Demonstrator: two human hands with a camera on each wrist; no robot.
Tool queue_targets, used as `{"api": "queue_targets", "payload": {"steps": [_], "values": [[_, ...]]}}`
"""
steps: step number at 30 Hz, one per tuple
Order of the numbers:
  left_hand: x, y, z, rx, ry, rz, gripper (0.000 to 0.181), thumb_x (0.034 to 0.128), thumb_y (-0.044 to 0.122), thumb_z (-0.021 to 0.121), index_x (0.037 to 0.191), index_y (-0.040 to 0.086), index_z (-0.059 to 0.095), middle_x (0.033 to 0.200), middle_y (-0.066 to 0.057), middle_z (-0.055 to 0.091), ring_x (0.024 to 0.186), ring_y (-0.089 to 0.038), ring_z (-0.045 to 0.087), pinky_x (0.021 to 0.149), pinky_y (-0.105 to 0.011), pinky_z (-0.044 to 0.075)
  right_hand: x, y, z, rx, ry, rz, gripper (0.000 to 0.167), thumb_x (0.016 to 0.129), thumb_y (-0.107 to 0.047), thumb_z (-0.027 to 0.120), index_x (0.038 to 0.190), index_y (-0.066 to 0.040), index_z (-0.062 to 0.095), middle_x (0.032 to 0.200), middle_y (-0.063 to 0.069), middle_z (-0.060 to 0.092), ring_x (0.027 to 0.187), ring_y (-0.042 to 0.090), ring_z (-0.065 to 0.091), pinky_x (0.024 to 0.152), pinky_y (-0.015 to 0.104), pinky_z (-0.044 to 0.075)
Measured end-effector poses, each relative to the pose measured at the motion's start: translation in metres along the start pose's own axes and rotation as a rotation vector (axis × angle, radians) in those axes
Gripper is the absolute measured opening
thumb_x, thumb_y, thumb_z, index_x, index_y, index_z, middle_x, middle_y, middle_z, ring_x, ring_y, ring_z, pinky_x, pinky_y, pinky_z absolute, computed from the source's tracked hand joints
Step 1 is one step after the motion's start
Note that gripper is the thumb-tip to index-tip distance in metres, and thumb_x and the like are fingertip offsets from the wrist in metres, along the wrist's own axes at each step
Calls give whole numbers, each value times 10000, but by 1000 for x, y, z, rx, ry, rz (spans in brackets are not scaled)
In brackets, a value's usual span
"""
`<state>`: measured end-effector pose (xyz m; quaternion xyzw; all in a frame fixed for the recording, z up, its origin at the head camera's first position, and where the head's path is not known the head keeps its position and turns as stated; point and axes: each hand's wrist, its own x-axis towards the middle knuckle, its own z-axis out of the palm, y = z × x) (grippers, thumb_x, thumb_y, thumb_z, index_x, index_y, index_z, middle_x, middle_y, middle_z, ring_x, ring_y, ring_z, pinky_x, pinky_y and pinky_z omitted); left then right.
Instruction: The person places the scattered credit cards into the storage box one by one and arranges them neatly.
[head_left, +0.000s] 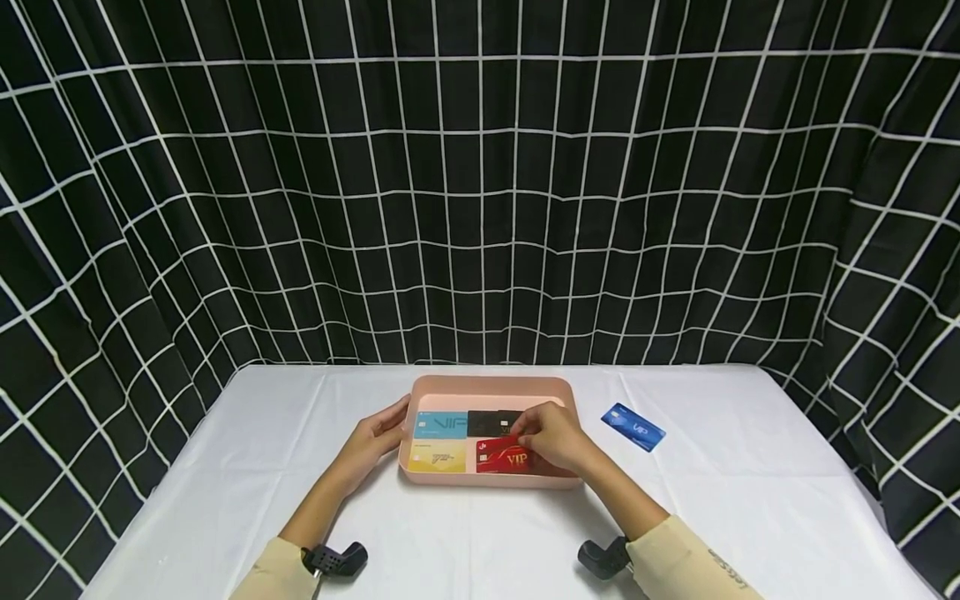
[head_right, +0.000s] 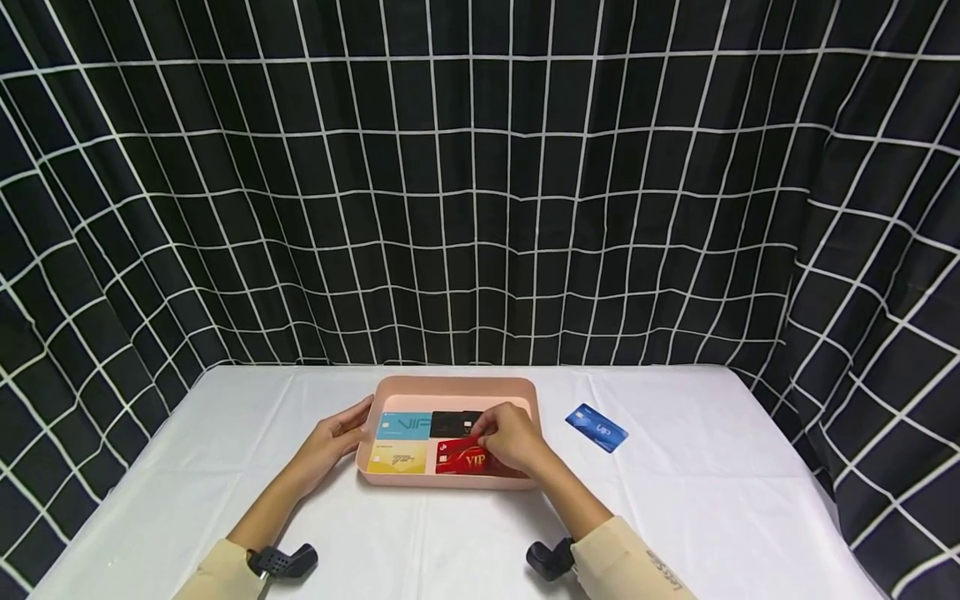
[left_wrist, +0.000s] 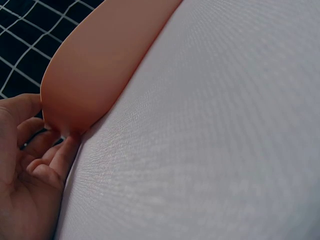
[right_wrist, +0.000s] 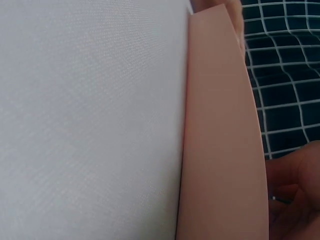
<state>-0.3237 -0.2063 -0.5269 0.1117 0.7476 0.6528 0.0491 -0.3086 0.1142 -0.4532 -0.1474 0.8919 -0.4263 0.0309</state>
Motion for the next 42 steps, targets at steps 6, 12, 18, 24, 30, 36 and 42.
{"api": "queue_targets", "payload": {"steps": [6,12,18,24,30,36,42], "values": [[1,-1,0,-1,-4,1,594,1027,171,604,1574,124,377,1612,-56,370,1468,-247,377,1097,-318,441,2,0,3,-15,7,18,94,880,95,696,882,17,749,721,64,663,588,132,553,488,224,515],[1,-2,-1,1,-9,6,592,1032,189,605,1575,123,376,1611,-68,372,1465,-250,383,1110,-351,437,3,0,5,-11,-4,4,94,884,100,684,894,32,749,726,90,682,557,122,545,476,221,501],[1,-1,-2,4,-15,12,588,1036,194,601,1576,131,376,1608,-63,378,1467,-243,379,1112,-346,436,4,0,10,-17,0,17,88,885,95,691,893,27,748,761,101,698,567,130,555,477,224,504],[1,-2,-2,1,-17,15,587,1036,188,601,1575,126,378,1605,-66,383,1468,-241,378,1106,-331,439,5,0,13,-23,1,23,81,890,90,694,896,27,744,780,98,698,588,138,561,484,228,507],[1,-2,-2,-5,-13,13,590,1029,188,611,1571,129,387,1597,-76,396,1462,-247,387,1110,-347,439,5,-2,14,-25,1,14,71,890,85,698,901,29,741,810,88,711,660,151,580,495,235,506],[2,-3,-3,-5,-12,7,597,1028,197,616,1574,134,382,1601,-74,388,1465,-247,381,1116,-359,433,5,-1,16,-24,12,20,70,891,81,699,914,26,734,825,81,712,733,170,597,512,238,513],[1,-1,-2,-11,-13,9,598,1029,189,613,1574,121,377,1606,-77,377,1470,-249,371,1122,-366,424,4,0,18,-32,17,19,65,918,52,684,936,21,737,860,81,718,768,182,605,544,249,549]]}}
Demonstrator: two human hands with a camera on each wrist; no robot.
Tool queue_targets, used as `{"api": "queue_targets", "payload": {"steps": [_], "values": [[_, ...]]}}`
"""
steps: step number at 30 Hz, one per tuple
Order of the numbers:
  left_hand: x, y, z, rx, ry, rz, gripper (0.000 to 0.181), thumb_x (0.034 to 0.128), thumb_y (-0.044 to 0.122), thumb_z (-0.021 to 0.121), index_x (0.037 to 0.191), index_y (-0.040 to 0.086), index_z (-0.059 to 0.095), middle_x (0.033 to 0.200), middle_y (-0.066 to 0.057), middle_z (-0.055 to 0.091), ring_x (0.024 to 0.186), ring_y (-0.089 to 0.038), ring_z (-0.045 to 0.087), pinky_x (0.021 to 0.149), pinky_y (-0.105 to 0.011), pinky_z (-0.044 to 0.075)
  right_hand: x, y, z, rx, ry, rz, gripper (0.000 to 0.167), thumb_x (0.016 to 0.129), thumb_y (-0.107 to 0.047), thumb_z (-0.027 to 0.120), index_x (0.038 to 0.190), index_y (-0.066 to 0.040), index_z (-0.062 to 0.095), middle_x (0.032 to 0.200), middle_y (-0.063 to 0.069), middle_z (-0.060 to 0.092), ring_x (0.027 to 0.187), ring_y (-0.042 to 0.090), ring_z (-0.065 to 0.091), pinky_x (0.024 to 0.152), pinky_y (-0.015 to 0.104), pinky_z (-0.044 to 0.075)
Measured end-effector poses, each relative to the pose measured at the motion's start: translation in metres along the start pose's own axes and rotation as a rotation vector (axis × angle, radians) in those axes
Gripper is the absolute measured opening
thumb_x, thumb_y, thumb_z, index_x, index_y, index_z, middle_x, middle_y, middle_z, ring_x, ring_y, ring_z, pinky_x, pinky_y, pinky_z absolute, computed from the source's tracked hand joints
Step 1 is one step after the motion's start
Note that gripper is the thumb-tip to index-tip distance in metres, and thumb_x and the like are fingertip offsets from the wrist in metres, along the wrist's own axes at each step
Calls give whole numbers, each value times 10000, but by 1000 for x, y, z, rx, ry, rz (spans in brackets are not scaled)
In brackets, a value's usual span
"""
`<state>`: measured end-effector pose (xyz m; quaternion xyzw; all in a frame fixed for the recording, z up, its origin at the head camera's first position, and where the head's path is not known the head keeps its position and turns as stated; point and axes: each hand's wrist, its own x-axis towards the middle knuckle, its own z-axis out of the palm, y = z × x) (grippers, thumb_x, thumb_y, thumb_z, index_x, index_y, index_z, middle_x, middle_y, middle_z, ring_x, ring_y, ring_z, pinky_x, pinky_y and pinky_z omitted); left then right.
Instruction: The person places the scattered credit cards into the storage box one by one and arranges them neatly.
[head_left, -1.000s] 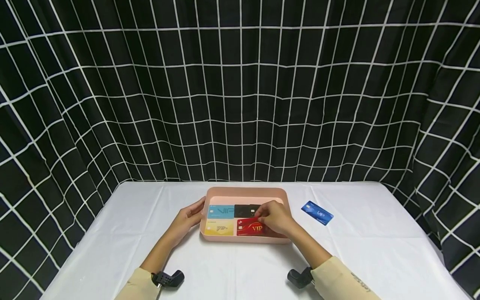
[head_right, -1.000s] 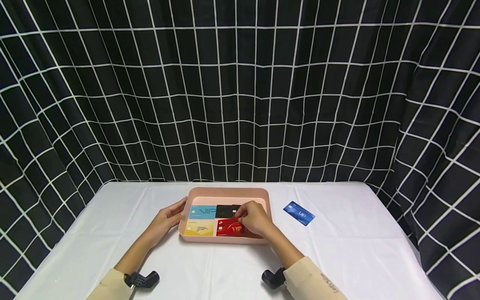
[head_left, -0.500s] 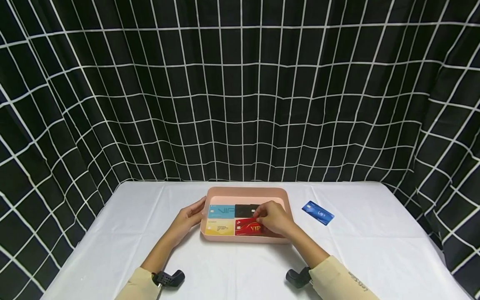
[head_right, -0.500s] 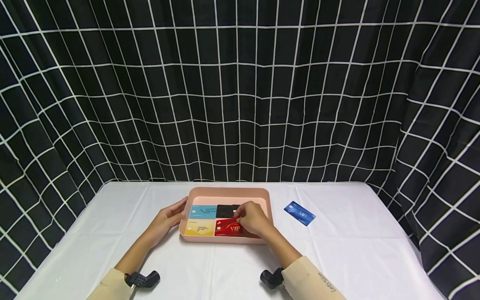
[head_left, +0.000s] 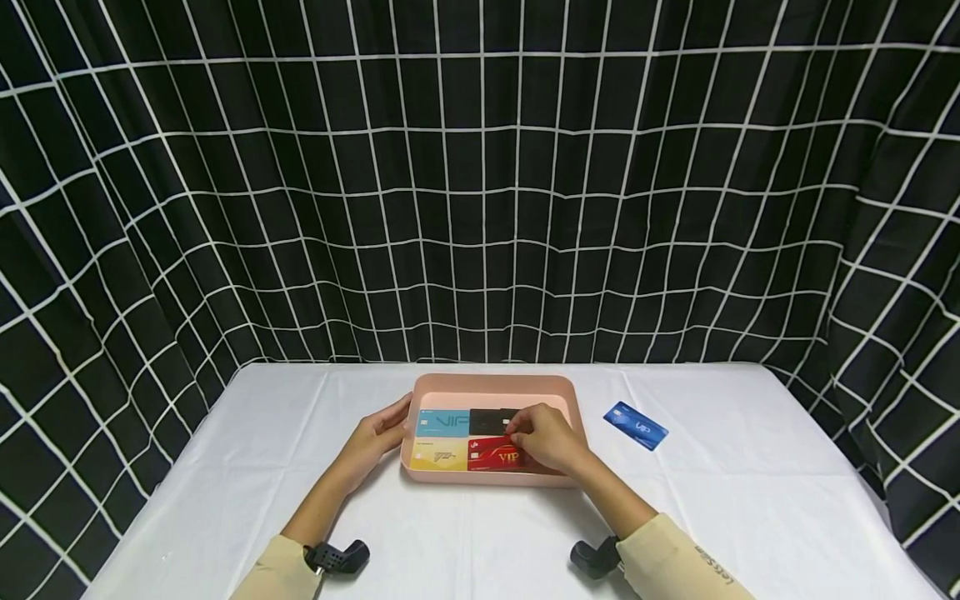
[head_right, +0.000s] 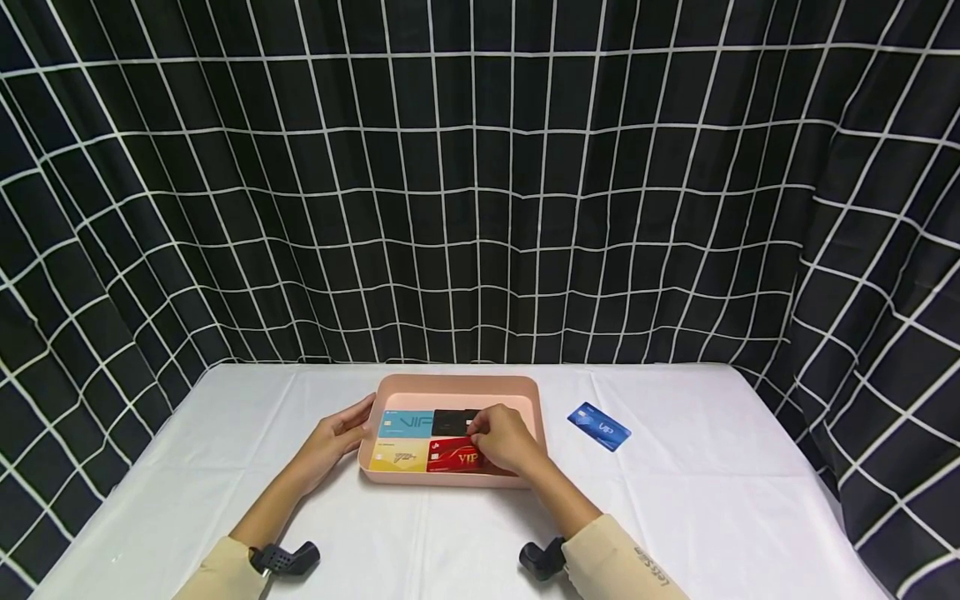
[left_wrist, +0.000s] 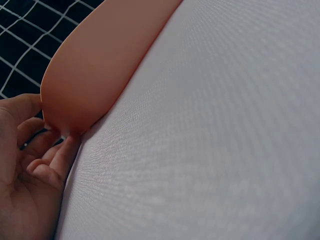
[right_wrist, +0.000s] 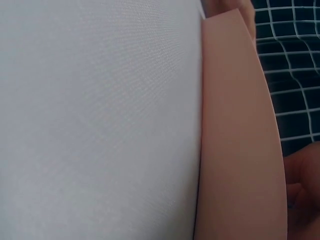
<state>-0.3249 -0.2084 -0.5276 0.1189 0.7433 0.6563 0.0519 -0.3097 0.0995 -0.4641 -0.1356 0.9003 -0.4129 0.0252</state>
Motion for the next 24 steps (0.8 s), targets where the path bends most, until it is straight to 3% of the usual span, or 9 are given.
{"api": "queue_targets", "payload": {"steps": [8,18,24], "values": [[0,0,0,0,6,-2,597,1026,183,618,1572,124,383,1603,-73,385,1466,-249,379,1115,-363,434,0,-1,-1,-27,4,14,73,940,10,670,938,18,742,848,61,704,769,170,604,615,261,553],[-1,4,1,12,9,2,586,1029,191,613,1568,125,392,1600,-72,393,1462,-250,388,1116,-369,434,-3,0,-10,-20,0,6,102,958,-41,660,964,38,724,751,83,669,566,222,645,531,242,496],[-1,3,2,12,10,-6,596,1028,198,618,1571,122,386,1604,-79,383,1464,-257,383,1118,-363,429,-5,4,-17,-2,-7,-25,195,1000,-118,633,998,52,729,707,109,665,592,254,647,616,256,497]]}}
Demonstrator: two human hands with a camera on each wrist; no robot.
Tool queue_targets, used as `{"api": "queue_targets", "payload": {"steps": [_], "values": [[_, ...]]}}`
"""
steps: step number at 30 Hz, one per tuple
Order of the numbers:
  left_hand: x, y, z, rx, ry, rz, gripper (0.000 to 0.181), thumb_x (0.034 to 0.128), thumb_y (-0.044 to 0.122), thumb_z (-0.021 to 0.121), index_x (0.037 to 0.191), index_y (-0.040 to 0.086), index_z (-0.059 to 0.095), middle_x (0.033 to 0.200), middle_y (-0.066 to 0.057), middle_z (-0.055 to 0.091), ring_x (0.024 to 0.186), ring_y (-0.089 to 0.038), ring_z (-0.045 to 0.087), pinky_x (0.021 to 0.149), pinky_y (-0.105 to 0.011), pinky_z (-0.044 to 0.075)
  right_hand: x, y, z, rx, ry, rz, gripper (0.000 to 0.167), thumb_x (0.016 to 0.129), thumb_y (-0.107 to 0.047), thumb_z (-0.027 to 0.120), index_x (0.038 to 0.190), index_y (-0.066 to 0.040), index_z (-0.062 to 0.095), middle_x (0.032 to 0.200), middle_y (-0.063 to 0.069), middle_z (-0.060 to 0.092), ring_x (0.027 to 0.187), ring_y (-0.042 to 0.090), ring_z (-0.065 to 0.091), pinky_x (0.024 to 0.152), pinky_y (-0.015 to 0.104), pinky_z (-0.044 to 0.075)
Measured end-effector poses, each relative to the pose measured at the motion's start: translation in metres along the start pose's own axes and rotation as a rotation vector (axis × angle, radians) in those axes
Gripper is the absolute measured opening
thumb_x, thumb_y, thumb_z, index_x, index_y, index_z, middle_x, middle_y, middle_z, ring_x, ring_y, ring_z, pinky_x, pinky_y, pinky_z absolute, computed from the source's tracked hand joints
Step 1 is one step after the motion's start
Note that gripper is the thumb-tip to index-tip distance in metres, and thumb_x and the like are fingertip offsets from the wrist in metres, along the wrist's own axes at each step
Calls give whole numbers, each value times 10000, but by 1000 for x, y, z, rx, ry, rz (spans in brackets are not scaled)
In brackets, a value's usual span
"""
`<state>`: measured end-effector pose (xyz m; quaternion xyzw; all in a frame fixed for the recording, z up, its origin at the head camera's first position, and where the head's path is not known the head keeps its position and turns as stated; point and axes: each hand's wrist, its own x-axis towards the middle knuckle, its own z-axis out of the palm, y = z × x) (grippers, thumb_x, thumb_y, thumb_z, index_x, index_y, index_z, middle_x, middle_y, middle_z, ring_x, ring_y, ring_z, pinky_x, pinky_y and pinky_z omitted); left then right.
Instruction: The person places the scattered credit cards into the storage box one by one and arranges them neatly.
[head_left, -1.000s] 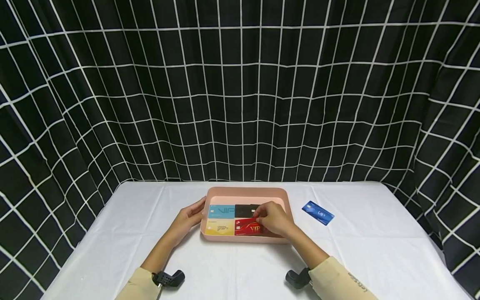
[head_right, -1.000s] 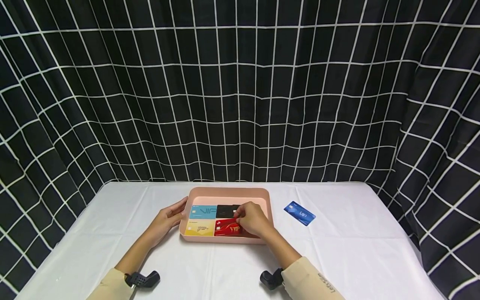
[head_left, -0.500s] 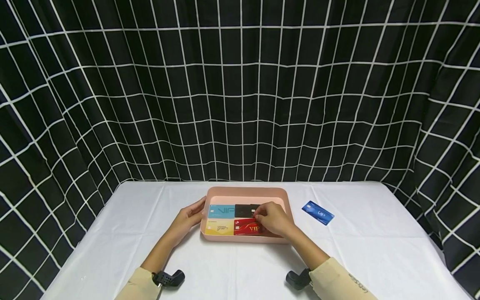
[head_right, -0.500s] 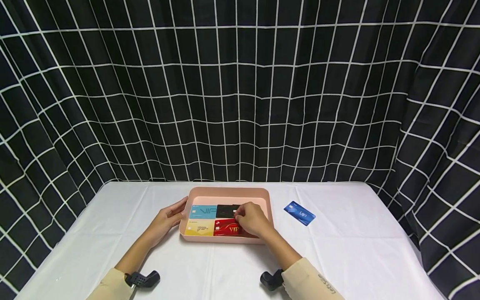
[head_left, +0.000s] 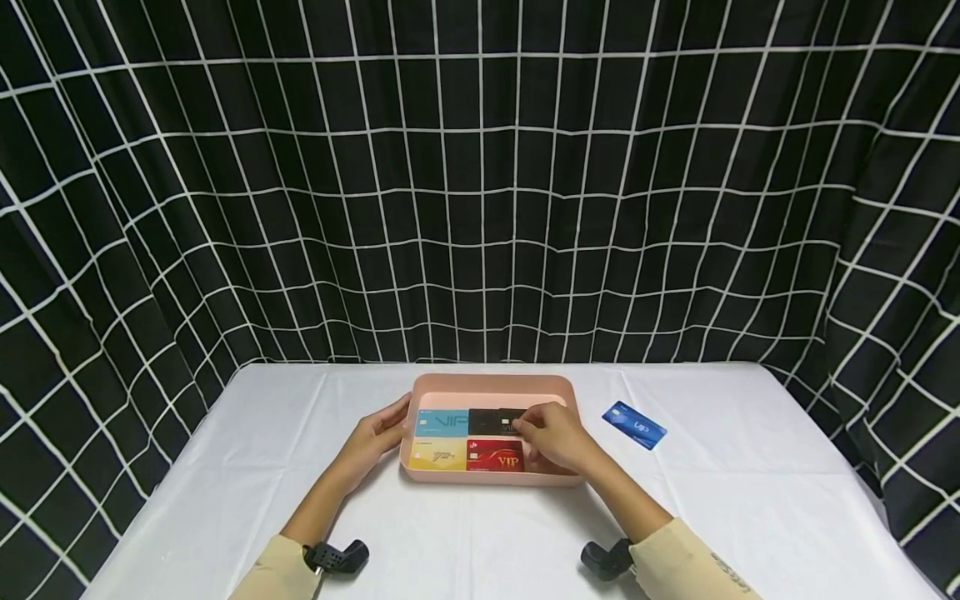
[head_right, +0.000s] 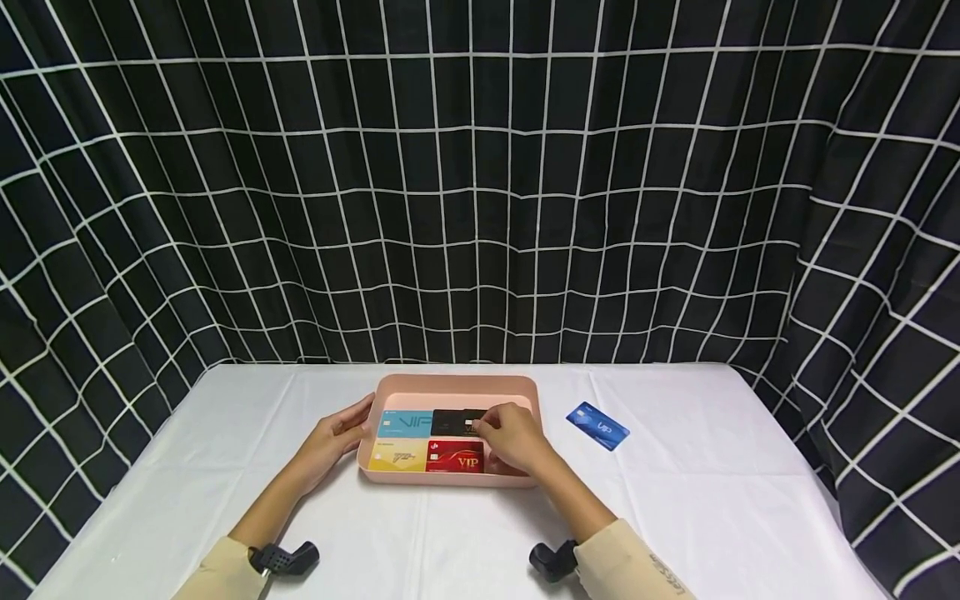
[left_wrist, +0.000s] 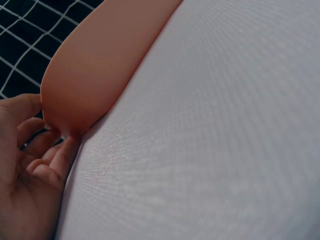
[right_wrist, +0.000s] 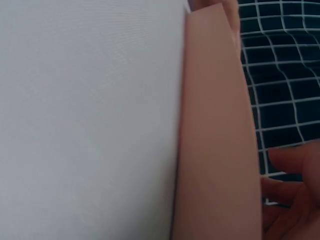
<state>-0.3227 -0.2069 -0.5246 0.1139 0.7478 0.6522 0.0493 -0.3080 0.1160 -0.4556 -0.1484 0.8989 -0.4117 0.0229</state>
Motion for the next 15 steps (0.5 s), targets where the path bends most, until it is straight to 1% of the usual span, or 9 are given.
{"api": "queue_targets", "payload": {"steps": [3,6,9,11,13,15], "values": [[0,0,1,-4,0,3,597,1026,194,619,1570,117,386,1603,-82,383,1463,-261,384,1114,-359,431,-2,0,-6,15,-1,-17,234,1011,-142,624,1024,67,728,693,127,658,589,273,654,592,258,491],[0,0,1,-5,1,6,594,1026,180,614,1569,108,384,1601,-90,386,1460,-267,388,1113,-361,432,-4,-1,-12,-7,5,-24,246,1011,-164,627,1041,55,737,701,123,653,596,236,630,536,252,462],[0,1,2,-6,2,4,593,1027,171,611,1569,104,382,1603,-91,382,1460,-269,387,1115,-367,431,-7,-2,-17,-30,17,-13,242,1006,-186,639,1046,29,743,754,112,659,611,212,619,533,254,467],[0,1,2,-7,2,2,592,1027,167,609,1570,105,381,1605,-89,378,1463,-267,382,1118,-368,428,-10,-2,-21,-46,30,-20,218,995,-185,656,1028,8,751,800,89,677,640,198,623,562,271,496],[-1,1,2,-6,3,-1,593,1027,169,609,1571,107,380,1607,-86,375,1465,-266,380,1118,-369,428,-13,-2,-25,-69,46,-31,189,981,-185,678,1003,-16,760,855,54,698,715,195,633,610,284,516],[-1,1,2,-7,5,-4,592,1027,169,610,1570,111,383,1606,-81,377,1465,-260,381,1119,-369,428,-16,-2,-28,-78,57,-42,164,964,-177,701,989,-29,765,887,35,715,756,190,638,621,286,533]]}}
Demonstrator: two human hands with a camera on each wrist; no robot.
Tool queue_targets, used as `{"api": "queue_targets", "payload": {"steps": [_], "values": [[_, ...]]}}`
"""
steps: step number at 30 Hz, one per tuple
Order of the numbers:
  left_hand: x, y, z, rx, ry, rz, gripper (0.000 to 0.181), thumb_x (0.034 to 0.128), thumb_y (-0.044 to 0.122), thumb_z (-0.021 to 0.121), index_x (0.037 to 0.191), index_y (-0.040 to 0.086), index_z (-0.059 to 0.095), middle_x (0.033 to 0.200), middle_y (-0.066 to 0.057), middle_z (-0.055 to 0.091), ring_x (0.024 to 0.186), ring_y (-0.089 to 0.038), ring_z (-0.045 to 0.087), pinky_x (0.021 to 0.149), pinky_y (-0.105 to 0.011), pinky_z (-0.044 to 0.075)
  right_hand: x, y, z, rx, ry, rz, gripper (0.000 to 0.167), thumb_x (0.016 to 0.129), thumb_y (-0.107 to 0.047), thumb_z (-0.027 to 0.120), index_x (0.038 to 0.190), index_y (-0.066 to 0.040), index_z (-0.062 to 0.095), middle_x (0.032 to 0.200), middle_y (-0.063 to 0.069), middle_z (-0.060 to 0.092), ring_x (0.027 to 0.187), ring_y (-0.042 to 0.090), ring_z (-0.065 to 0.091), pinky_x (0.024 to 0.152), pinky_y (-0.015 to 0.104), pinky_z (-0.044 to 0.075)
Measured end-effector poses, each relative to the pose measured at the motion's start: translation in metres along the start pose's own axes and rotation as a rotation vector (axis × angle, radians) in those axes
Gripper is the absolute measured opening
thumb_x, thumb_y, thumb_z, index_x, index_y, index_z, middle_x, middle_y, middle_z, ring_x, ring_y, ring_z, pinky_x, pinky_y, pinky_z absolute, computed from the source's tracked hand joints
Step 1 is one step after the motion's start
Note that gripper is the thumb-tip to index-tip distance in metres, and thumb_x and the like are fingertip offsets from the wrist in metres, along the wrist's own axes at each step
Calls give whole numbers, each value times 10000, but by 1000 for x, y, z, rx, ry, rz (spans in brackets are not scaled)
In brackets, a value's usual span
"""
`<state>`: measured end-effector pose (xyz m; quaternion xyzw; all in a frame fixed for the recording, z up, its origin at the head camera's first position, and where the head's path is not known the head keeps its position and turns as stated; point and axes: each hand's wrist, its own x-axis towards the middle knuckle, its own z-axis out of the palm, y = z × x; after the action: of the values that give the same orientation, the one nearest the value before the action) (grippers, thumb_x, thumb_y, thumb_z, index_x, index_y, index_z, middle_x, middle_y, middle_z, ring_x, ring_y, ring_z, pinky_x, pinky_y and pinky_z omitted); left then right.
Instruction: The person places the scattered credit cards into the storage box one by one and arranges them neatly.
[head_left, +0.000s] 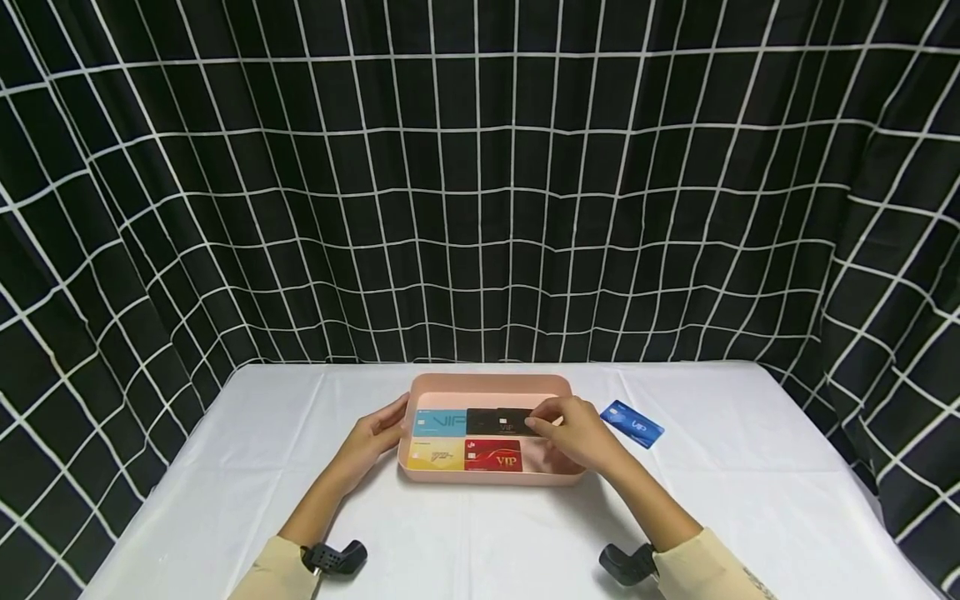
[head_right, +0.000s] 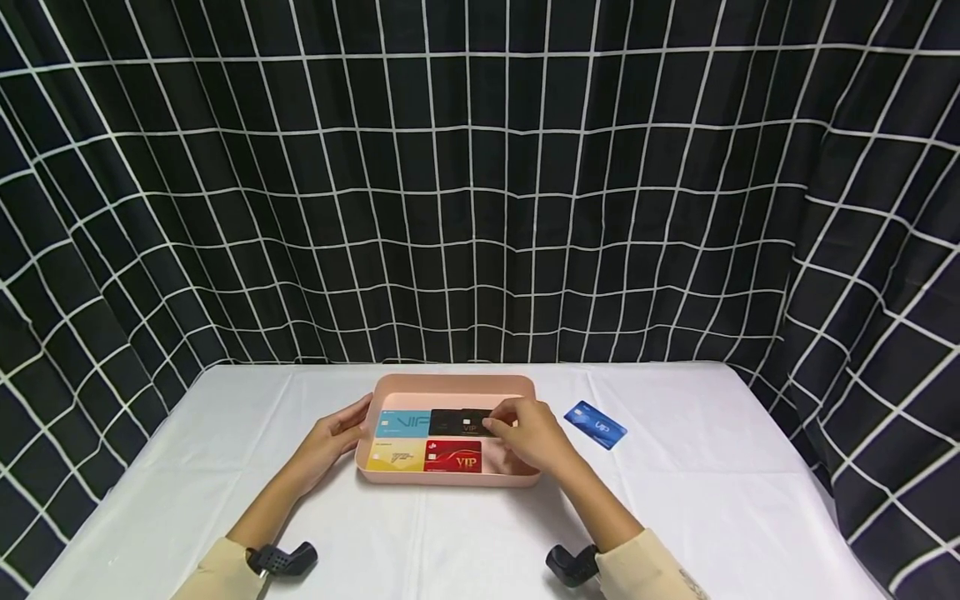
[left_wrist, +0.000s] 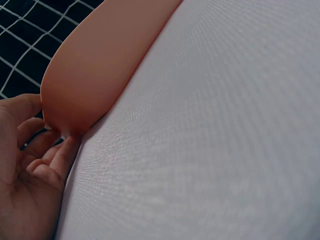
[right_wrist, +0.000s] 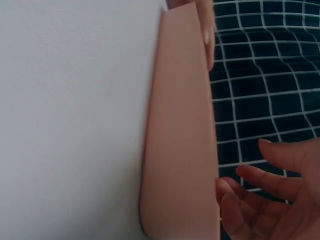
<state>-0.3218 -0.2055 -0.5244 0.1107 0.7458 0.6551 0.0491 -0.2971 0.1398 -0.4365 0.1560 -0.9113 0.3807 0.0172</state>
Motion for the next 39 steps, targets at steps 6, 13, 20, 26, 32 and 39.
{"api": "queue_targets", "payload": {"steps": [6,13,20,26,32,39], "values": [[1,-1,0,1,1,-2,589,1027,153,603,1571,107,380,1608,-77,376,1465,-258,381,1114,-367,431,-6,1,-11,3,28,-8,173,925,-171,746,1004,-18,758,892,41,720,714,171,615,580,280,527],[1,-1,0,-5,-7,-4,586,1026,145,600,1570,112,384,1608,-66,378,1465,-253,381,1101,-339,445,-21,8,-20,-26,47,-42,208,898,-160,766,1036,-6,749,869,29,707,724,159,628,651,290,525],[0,-1,0,-2,-11,4,583,1029,114,585,1572,95,373,1613,-73,368,1468,-260,378,1100,-343,444,-34,15,-33,-22,60,-57,229,912,-155,752,1066,14,735,922,54,725,715,154,646,612,264,520],[0,-1,0,-2,-9,0,588,1027,117,584,1575,101,370,1617,-71,361,1473,-262,369,1105,-349,438,-41,21,-40,-77,117,-53,195,921,-142,740,1071,-17,745,938,54,742,766,185,672,631,284,524],[0,-2,0,-7,-12,-3,592,1026,143,593,1575,110,373,1615,-67,364,1469,-247,375,1105,-335,438,-45,30,-46,-132,213,-63,181,901,-134,767,1061,-49,755,917,37,751,782,204,702,650,322,524],[0,0,-1,-7,-4,4,582,1030,156,601,1569,110,386,1606,-79,379,1465,-254,383,1100,-320,439,-43,45,-54,-152,287,-63,177,900,-152,783,1049,-60,757,905,43,754,809,257,722,668,373,550]]}}
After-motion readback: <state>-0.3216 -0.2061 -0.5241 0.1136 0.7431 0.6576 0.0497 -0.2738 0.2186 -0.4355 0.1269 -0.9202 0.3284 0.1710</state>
